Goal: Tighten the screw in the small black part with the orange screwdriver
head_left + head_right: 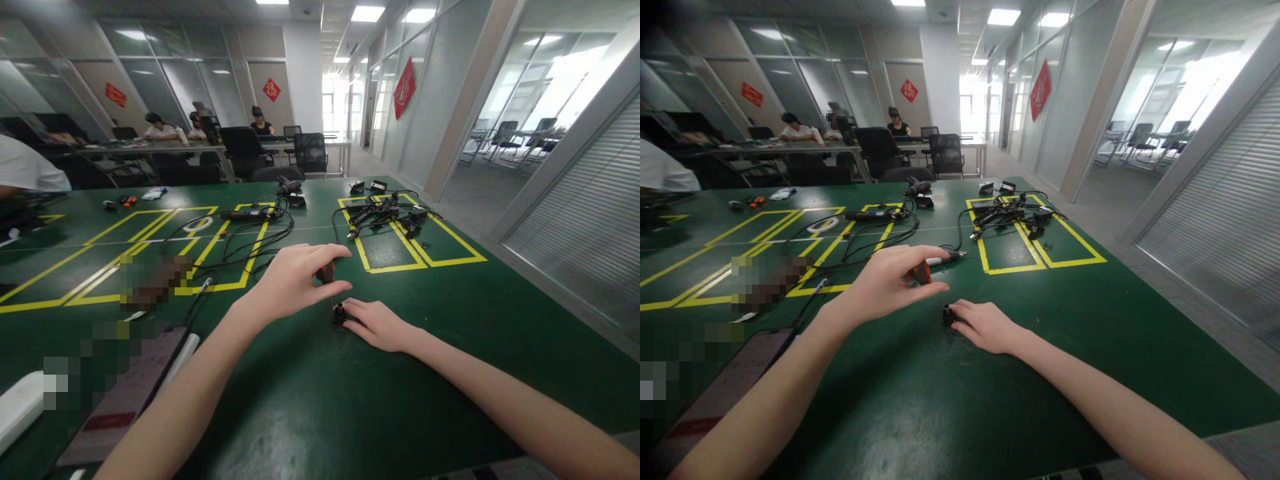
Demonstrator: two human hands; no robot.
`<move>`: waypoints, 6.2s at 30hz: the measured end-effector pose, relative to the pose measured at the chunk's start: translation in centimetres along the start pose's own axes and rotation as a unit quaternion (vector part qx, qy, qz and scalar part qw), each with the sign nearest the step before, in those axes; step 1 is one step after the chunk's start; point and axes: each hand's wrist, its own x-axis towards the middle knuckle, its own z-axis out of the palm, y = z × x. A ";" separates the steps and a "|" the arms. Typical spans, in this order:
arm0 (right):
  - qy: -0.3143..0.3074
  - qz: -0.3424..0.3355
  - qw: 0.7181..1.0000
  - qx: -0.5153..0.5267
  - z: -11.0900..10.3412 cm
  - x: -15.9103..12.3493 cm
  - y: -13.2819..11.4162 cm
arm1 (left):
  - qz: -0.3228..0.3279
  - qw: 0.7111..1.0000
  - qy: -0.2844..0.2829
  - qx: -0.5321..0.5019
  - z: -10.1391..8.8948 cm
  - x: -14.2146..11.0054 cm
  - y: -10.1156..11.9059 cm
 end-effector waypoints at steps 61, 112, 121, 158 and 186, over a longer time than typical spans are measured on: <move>-0.004 0.000 1.000 0.004 0.1 0.0 0.1 | -0.045 0.997 -0.058 -0.012 -0.6 -0.3 0.5; 0.001 -0.006 1.000 0.007 0.1 0.0 0.1 | -0.036 0.998 -0.054 -0.005 -0.4 -0.3 0.6; 0.001 0.000 1.000 0.009 0.2 -0.1 0.2 | -0.035 0.997 -0.067 -0.009 -0.6 -0.2 0.8; 0.019 0.182 0.908 0.376 -0.8 -0.2 1.2 | -0.016 0.969 -0.247 0.001 6.3 -1.1 -1.1; 0.052 0.119 0.957 0.257 -0.6 -0.4 0.1 | -0.177 0.885 -0.427 -0.057 4.6 -1.3 -2.6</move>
